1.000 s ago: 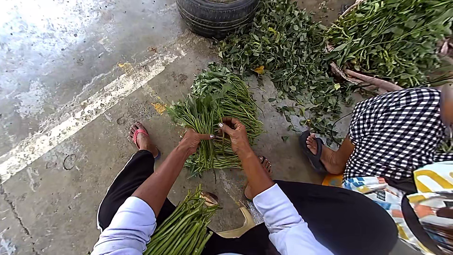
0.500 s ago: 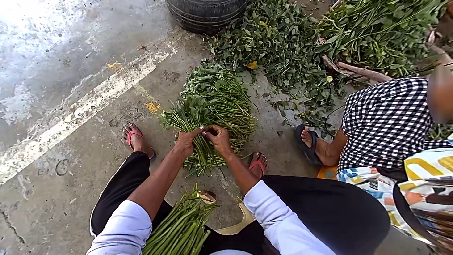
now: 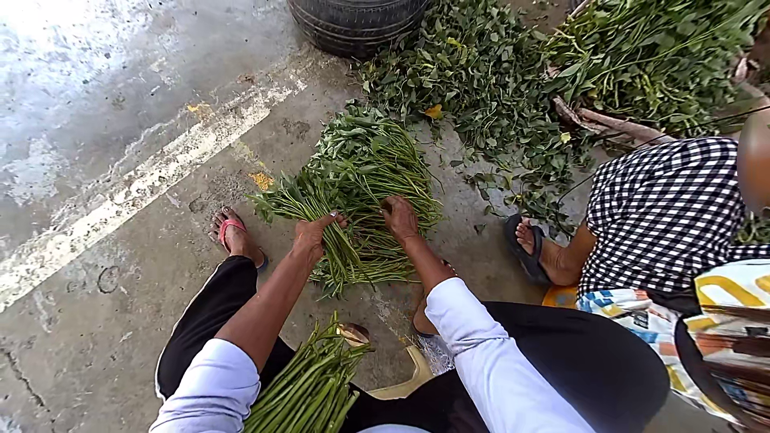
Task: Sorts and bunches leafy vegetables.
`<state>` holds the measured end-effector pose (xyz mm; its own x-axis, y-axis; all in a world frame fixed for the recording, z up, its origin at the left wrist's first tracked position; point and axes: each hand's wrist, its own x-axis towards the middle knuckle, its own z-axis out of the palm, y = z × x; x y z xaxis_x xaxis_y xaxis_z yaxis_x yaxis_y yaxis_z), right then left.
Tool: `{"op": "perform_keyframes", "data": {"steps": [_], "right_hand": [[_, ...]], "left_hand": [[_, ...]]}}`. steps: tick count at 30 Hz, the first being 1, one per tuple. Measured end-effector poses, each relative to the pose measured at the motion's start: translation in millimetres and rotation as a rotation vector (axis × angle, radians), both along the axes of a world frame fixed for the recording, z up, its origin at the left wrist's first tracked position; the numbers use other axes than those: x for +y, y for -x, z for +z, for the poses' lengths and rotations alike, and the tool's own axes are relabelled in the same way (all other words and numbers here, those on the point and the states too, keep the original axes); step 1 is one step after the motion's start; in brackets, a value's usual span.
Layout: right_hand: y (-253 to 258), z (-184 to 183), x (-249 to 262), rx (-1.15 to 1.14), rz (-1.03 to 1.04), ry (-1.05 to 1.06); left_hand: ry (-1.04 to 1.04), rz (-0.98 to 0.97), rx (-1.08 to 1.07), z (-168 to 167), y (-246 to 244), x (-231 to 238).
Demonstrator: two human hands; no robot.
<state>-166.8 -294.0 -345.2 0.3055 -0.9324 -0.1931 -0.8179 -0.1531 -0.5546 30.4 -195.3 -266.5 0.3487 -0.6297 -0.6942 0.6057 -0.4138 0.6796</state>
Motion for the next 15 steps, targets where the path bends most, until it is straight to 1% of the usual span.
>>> {"op": "perform_keyframes", "data": {"steps": [3,6,9,12,15], "right_hand": [[-13,27,36,-0.265,0.016,0.039],[-27,52,70,-0.453,0.069,0.02],[-30,61,77,-0.522,0.093,-0.021],[-24,66,77,-0.575,0.102,-0.086],[-22,74,83,-0.564,0.084,-0.077]], "left_hand": [[-0.022,-0.016,0.008,-3,2,2],[-0.042,-0.105,-0.006,3,8,4],[-0.027,-0.177,-0.028,4,9,5],[0.044,-0.187,-0.011,7,7,6],[0.108,-0.195,-0.004,17,11,5]]}}
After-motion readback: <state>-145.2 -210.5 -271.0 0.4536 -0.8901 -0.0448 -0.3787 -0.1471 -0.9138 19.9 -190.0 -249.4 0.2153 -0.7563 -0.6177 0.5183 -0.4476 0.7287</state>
